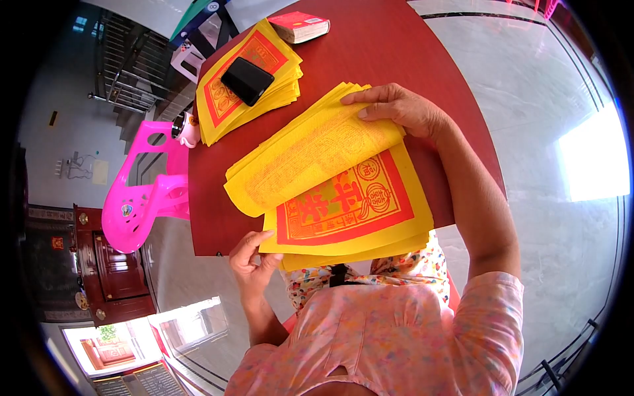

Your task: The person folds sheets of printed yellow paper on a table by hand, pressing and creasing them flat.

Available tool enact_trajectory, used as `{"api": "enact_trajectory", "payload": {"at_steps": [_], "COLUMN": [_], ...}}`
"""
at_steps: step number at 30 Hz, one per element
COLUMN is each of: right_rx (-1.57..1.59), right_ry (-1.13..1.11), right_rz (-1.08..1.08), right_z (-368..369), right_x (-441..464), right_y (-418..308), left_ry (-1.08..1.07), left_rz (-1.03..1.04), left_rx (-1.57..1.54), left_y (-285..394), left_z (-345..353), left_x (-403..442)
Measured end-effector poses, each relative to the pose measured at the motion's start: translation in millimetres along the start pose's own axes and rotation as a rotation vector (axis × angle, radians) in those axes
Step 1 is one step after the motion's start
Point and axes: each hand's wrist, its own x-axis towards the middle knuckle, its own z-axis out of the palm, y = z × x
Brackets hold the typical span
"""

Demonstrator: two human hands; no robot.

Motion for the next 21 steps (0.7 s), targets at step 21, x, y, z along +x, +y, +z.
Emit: {"api": "enact_trajectory", "payload": {"at_steps": [21], "right_rx": [0.02], "right_ry": [-0.006], "right_rz": [-0.007], "right_z": [-0.4], "right_x": [0.3], "right_y": [1.2], "left_ry": [-0.209], "left_rz": [-0.194], "left_rx": [0.157], "left_y": [11.2], "left_z": [-5.1], "left_x": [-1.5]}}
